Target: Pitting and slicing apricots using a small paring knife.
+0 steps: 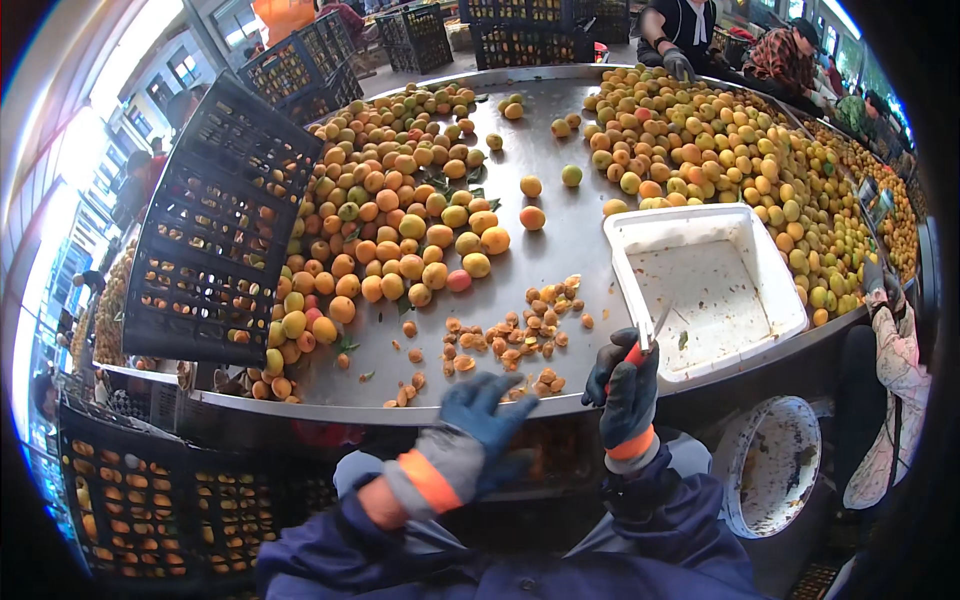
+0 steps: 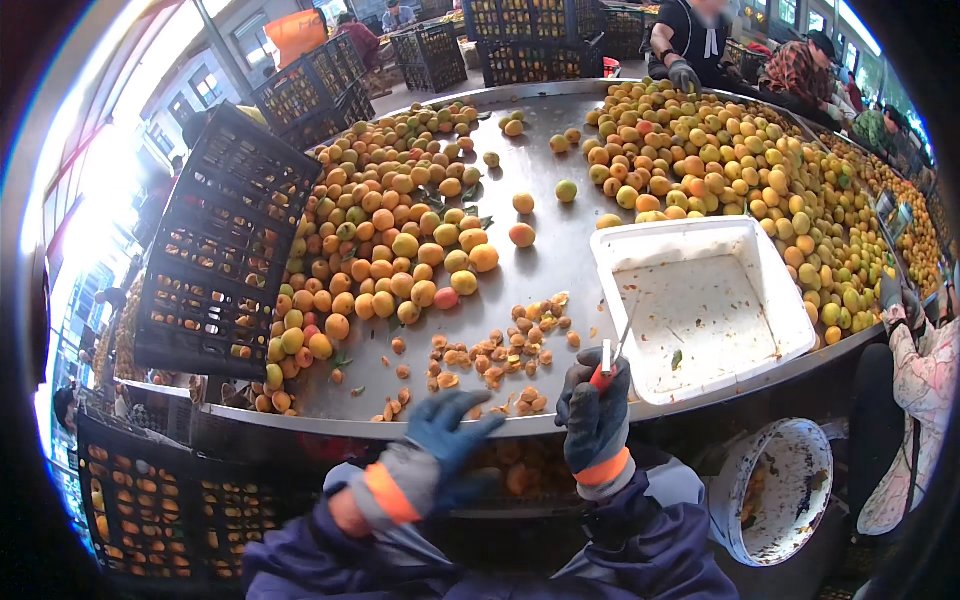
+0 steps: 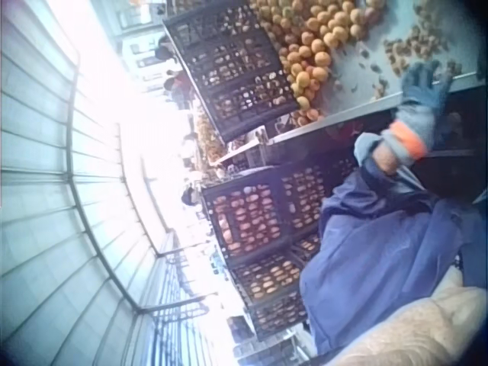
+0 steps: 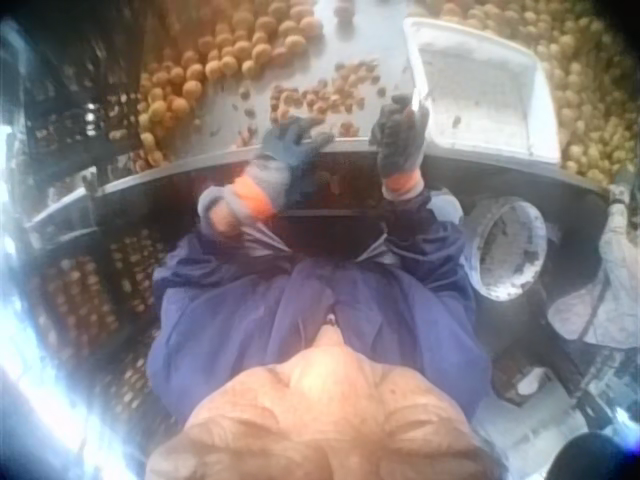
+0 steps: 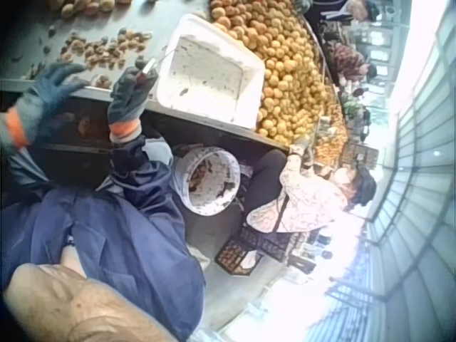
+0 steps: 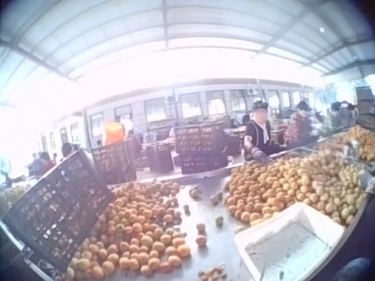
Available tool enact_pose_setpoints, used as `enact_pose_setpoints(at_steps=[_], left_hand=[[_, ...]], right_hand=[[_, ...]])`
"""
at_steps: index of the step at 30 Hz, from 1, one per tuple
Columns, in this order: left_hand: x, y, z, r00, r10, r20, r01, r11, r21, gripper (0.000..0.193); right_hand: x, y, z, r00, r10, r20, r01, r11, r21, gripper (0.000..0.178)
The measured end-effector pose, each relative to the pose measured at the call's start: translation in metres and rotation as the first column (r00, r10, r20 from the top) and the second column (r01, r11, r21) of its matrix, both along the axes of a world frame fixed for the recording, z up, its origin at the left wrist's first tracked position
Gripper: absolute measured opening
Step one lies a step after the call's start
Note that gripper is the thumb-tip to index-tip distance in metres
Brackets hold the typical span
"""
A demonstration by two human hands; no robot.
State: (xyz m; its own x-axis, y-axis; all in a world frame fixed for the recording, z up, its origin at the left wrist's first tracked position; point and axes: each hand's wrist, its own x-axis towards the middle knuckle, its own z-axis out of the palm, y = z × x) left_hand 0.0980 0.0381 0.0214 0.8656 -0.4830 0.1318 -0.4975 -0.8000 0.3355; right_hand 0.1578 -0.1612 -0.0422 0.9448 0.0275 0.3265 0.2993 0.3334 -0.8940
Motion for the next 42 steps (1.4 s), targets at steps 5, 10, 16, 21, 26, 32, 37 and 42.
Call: enact_pose_setpoints(at_steps=[5, 10, 16, 21, 26, 32, 37, 42], left_hand=[[0.013, 0.041, 0.104, 0.978, 0.014, -0.209, -0.086, 0.937, -0.339, 0.044], [0.012, 0.061, 0.189, 0.965, 0.152, -0.214, -0.239, 0.845, -0.479, 0.029], [0.048, 0.074, 0.246, 0.851, 0.215, 0.479, -0.249, 0.969, 0.007, 0.027], [0.118, 0.138, 0.286, 0.939, 0.101, 0.328, 0.04, 0.917, -0.396, 0.036], [0.197, 0.123, 0.201, 0.858, 0.037, 0.512, 0.019, 0.994, -0.104, 0.033], [0.278, 0.061, 0.006, 0.901, 0.414, -0.126, -0.416, 0.75, -0.513, 0.042], [0.333, 0.01, -0.092, 0.872, 0.486, 0.055, -0.457, 0.851, -0.258, 0.088], [0.378, -0.01, -0.1, 0.862, 0.464, 0.204, -0.416, 0.878, -0.237, 0.075]], right_hand=[[-0.003, -0.01, -0.002, 0.999, -0.003, -0.038, 0.004, 1.0, 0.03, 0.035], [-0.004, -0.015, -0.011, 0.999, -0.034, 0.013, 0.034, 0.999, -0.009, 0.032], [-0.005, -0.016, -0.015, 0.998, -0.028, -0.049, 0.027, 0.999, -0.021, 0.03], [-0.006, -0.013, -0.017, 0.996, 0.036, -0.082, -0.039, 0.999, -0.034, 0.029], [-0.006, -0.009, -0.008, 0.99, 0.075, -0.118, -0.079, 0.997, -0.025, 0.03], [-0.002, -0.009, 0.003, 0.983, 0.058, -0.172, -0.084, 0.986, -0.147, 0.03], [0.008, -0.016, -0.008, 0.988, 0.012, -0.154, -0.046, 0.974, -0.22, 0.031], [0.004, -0.009, 0.001, 0.962, 0.022, -0.271, -0.073, 0.981, -0.179, 0.035]])
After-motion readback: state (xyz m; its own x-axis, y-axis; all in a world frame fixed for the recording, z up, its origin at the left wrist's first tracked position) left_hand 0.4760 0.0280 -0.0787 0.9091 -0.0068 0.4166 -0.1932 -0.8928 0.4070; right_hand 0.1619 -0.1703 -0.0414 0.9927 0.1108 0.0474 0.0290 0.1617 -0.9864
